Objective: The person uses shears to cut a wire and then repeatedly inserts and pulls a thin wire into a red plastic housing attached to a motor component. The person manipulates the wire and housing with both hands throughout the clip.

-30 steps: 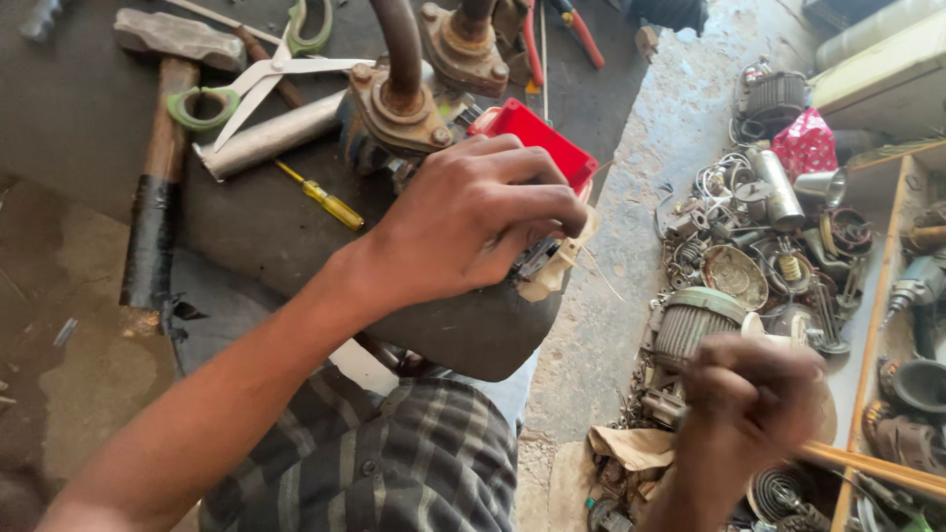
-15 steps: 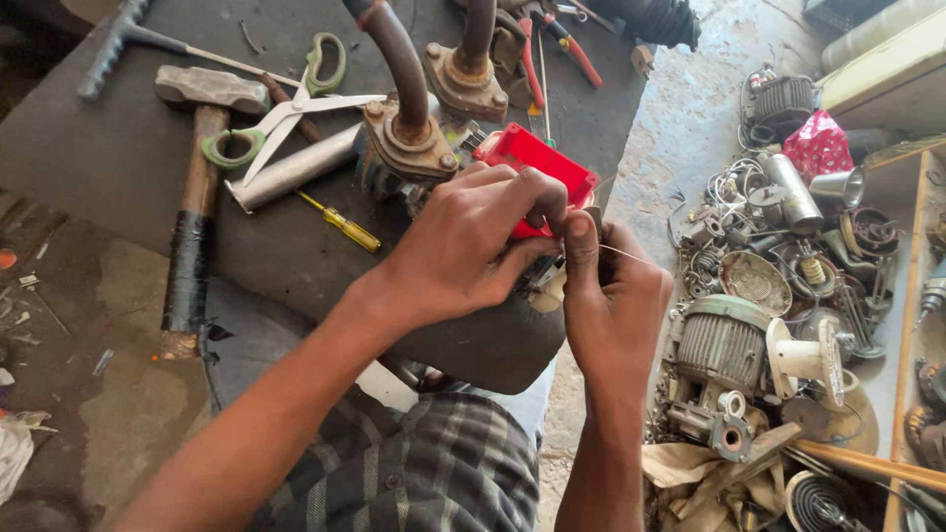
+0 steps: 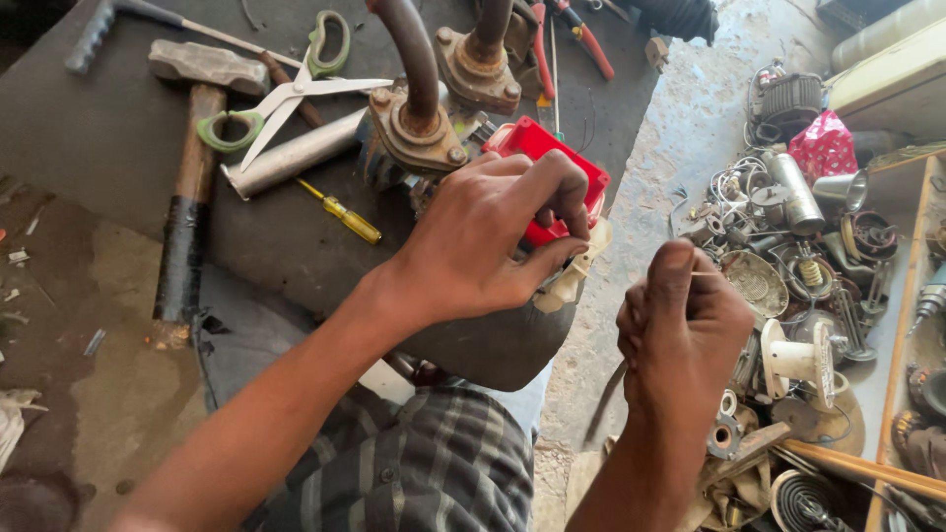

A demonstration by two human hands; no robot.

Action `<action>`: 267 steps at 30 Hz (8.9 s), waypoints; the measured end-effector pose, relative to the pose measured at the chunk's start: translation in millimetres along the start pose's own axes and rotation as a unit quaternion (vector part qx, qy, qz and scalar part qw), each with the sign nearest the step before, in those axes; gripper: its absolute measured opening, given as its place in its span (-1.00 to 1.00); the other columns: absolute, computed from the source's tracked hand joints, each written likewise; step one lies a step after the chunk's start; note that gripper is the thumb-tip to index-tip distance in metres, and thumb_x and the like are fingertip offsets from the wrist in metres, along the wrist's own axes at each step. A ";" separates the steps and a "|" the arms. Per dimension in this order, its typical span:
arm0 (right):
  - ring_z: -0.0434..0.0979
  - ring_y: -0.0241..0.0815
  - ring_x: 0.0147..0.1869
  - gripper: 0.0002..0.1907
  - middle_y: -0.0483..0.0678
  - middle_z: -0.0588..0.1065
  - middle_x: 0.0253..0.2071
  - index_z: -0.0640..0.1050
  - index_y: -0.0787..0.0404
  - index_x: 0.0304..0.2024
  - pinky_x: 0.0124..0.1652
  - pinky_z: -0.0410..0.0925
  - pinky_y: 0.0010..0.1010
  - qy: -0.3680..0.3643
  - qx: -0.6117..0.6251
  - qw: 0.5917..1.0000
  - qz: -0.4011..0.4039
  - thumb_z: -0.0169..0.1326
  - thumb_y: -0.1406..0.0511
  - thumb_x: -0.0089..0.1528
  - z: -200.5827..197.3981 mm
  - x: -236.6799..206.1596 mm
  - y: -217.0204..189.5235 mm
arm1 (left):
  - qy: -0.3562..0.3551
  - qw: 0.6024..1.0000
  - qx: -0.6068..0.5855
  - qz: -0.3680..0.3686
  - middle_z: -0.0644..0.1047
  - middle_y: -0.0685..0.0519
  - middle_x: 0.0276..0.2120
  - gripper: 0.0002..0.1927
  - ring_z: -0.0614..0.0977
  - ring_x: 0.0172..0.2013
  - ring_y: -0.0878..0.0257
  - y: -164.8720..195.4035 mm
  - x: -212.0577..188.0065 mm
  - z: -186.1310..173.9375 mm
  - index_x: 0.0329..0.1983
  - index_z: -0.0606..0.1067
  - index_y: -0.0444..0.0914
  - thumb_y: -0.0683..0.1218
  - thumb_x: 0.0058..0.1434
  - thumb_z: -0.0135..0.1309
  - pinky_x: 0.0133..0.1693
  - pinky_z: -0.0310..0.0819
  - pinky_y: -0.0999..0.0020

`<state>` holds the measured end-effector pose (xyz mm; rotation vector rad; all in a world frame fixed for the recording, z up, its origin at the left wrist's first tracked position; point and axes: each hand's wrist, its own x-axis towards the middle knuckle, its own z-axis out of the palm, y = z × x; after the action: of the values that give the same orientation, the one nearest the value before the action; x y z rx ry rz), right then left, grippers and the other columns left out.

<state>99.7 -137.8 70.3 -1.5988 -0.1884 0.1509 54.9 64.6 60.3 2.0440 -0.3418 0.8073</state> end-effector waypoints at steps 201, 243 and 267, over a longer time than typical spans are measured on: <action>0.50 -0.39 -0.14 -0.66 -0.03 0.54 -0.07 0.53 0.32 0.20 -0.17 0.39 -0.56 0.103 -0.138 0.980 -0.101 0.04 0.29 0.42 -98.3 -38.0 66.2 | -0.023 0.994 0.111 0.009 0.57 0.04 -0.26 -0.88 0.62 -0.18 0.14 35.8 35.8 -16.6 -0.20 0.63 -0.26 -0.29 0.21 0.24 -0.11 0.49 0.22; 0.52 -0.38 -0.12 -0.66 -0.04 0.54 -0.06 0.52 0.33 0.20 -0.16 0.44 -0.55 0.084 -0.164 0.980 -0.075 0.04 0.29 0.43 -92.1 -29.4 72.1 | 0.137 0.985 0.082 -0.058 0.56 0.01 -0.16 -0.52 0.65 -0.23 0.19 76.2 -13.0 -32.5 -0.03 0.46 -0.30 -0.06 0.03 0.33 -0.16 0.61 0.36; 0.50 -0.39 -0.15 -0.66 -0.05 0.53 -0.06 0.52 0.33 0.21 -0.15 0.42 -0.56 0.063 -0.165 0.981 -0.075 0.06 0.31 0.42 -90.2 -28.4 72.7 | -0.144 0.957 0.172 0.182 0.52 0.00 -0.21 -0.82 0.61 -0.09 0.14 30.3 13.6 20.0 -0.18 0.55 -0.36 -0.18 0.17 0.15 0.02 0.53 0.26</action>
<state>93.1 -234.2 0.5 -1.9109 -0.2432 -0.1045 57.8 31.8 80.7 2.4737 -0.8088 0.8297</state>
